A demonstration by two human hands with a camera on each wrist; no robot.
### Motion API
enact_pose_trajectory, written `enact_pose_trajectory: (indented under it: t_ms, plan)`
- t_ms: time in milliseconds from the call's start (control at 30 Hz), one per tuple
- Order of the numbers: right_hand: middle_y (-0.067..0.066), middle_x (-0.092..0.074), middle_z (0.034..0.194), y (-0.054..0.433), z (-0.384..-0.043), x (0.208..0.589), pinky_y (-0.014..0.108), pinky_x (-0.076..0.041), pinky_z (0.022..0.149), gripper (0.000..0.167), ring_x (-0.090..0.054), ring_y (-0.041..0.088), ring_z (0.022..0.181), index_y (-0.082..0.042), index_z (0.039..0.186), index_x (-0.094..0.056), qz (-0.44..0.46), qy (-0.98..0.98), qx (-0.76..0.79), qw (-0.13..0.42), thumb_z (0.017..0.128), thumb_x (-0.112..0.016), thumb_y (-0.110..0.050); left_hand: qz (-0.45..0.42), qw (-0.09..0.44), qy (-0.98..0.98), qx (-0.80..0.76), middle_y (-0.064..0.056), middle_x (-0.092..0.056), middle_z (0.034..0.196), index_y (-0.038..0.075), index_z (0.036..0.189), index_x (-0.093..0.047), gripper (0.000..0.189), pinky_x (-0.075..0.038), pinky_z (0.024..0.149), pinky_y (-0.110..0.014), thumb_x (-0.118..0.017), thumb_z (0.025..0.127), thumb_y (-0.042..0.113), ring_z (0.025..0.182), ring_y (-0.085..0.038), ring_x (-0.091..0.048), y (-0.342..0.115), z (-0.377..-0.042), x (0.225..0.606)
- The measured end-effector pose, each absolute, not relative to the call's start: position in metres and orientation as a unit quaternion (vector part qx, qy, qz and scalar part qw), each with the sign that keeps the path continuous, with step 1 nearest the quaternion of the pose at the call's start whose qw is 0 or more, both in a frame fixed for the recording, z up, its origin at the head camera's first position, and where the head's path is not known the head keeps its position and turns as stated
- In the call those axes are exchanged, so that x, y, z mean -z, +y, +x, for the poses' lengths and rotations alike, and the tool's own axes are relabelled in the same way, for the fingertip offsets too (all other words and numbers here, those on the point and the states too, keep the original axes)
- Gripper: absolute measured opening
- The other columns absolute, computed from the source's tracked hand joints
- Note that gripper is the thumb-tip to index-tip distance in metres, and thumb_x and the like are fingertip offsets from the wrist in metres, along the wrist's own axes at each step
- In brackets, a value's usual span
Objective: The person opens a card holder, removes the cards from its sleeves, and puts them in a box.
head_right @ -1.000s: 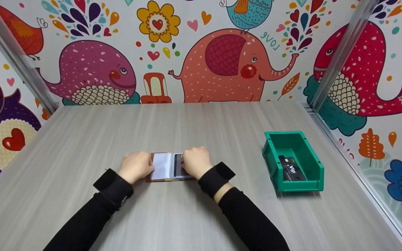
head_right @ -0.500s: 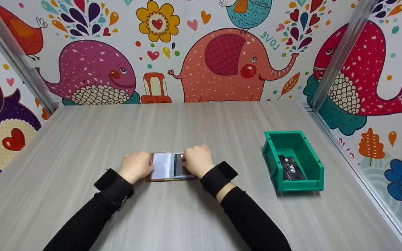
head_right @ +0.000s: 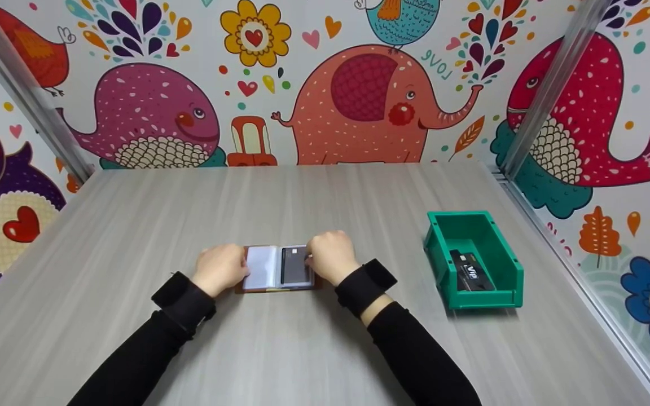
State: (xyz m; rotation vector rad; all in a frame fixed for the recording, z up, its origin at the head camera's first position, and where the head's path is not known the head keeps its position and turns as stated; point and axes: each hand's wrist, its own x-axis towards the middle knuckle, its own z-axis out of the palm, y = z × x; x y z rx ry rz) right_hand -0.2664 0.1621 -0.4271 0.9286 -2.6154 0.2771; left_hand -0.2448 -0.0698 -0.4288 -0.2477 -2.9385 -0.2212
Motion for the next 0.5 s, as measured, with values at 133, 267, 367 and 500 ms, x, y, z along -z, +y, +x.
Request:
enact_pose_trajectory:
  t_ms: [133, 267, 367, 500]
  plan:
    - [-0.004, -0.060, 0.062, 0.1633, -0.2667, 0.4289, 0.037, -0.043, 0.054, 0.011, -0.052, 0.014, 0.055, -0.013, 0.072, -0.075, 0.330, -0.923, -0.087, 0.178, 0.070, -0.084, -0.008, -0.079, 0.084, -0.990, 0.078, -0.010, -0.070, 0.078, 0.006, 0.074, -0.070, 0.003, -0.047, 0.067, -0.044, -0.072, 0.073, 0.005, 0.073, -0.032, -0.067, -0.0693, -0.2459, 0.4288]
    - [-0.003, -0.063, 0.064, 0.1635, -0.2658, 0.4300, 0.039, -0.045, 0.057, 0.011, -0.056, 0.016, 0.057, -0.013, 0.078, -0.078, 0.322, -0.928, -0.083, 0.168, 0.070, -0.085, -0.010, -0.078, 0.080, -0.991, 0.075, -0.010, -0.070, 0.078, 0.006, 0.075, -0.070, 0.003, -0.047, 0.067, -0.043, -0.072, 0.073, 0.005, 0.073, -0.031, -0.067, -0.0690, -0.2464, 0.4285]
    - [-0.003, -0.063, 0.064, 0.1635, -0.2648, 0.4304, 0.040, -0.045, 0.058, 0.012, -0.058, 0.017, 0.058, -0.013, 0.080, -0.079, 0.316, -0.931, -0.081, 0.161, 0.070, -0.086, -0.012, -0.079, 0.082, -0.991, 0.071, -0.009, -0.070, 0.077, 0.007, 0.074, -0.070, 0.003, -0.047, 0.067, -0.043, -0.072, 0.073, 0.005, 0.073, -0.031, -0.067, -0.0691, -0.2457, 0.4280]
    - [-0.003, -0.062, 0.063, 0.1632, -0.2645, 0.4310, 0.041, -0.046, 0.060, 0.013, -0.059, 0.018, 0.059, -0.013, 0.080, -0.079, 0.313, -0.934, -0.077, 0.155, 0.070, -0.087, -0.013, -0.083, 0.088, -0.990, 0.072, -0.009, -0.070, 0.076, 0.007, 0.073, -0.069, 0.003, -0.048, 0.066, -0.043, -0.071, 0.073, 0.005, 0.072, -0.031, -0.066, -0.0698, -0.2457, 0.4290]
